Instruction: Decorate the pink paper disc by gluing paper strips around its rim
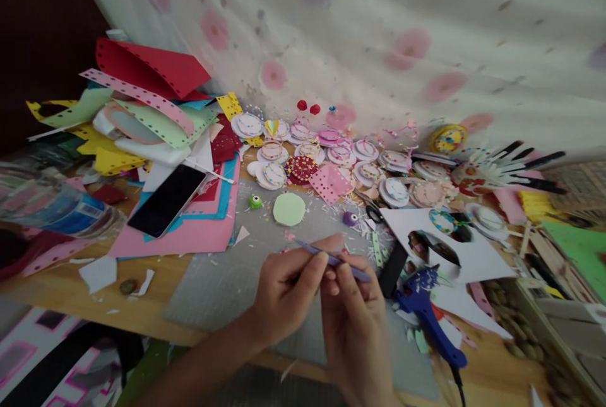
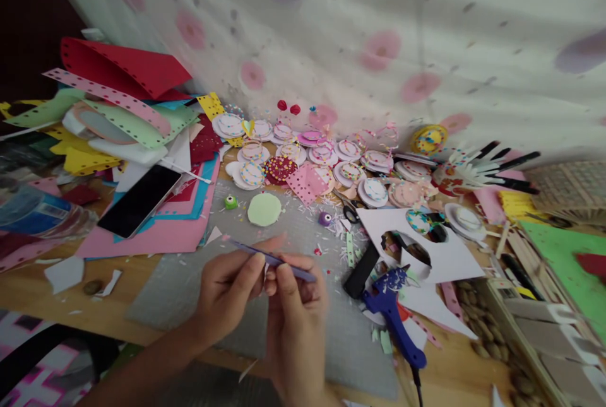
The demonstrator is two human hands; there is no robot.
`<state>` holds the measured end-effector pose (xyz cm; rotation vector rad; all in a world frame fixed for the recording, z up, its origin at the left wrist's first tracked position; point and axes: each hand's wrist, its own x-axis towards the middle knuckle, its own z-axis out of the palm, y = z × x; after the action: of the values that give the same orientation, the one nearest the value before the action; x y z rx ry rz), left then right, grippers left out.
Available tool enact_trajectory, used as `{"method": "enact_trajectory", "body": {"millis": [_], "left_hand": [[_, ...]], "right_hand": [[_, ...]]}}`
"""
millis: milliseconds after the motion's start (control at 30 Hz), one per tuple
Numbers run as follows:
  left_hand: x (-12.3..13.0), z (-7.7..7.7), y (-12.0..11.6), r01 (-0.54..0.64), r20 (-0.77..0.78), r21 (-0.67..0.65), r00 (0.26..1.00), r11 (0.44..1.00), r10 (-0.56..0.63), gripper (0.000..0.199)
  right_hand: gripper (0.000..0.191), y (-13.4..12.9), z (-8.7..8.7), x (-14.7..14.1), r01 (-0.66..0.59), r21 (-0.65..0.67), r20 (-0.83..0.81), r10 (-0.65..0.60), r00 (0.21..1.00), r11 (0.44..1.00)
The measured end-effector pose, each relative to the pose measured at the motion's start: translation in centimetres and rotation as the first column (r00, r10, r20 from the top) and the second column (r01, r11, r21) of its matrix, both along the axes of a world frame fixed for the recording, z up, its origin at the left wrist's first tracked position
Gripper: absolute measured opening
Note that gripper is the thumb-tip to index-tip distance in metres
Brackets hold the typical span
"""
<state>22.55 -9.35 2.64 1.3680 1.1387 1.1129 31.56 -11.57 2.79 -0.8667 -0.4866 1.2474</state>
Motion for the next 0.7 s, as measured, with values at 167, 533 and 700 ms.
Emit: {"method": "enact_trajectory", "body": {"millis": [167,533,700], "left_hand": [[-4.6,0.3,1.4,0.035,-0.059,-0.128,0.997,0.991,-0.043,0.039],[-7.8,-3.5,4.3,0.371,-0.021,-0.723,0.831,0.583,-0.555,0.036],[-6.7,-4.3,6.7,0.389,0.026,-0.735,0.835,0.555,-0.55,0.031]], "right_hand": [[0.013,3.4,-1.5,4.2,0.186,0.078,0.21,-0.199,0.957,0.979],[0.009,4.0,-7.4,5.7,0.018,0.29,0.728,-0.233,0.645,0.957],[0.02,3.8,-7.6,5.9,-0.172,0.262,0.787,-0.107,0.607,0.95]]}}
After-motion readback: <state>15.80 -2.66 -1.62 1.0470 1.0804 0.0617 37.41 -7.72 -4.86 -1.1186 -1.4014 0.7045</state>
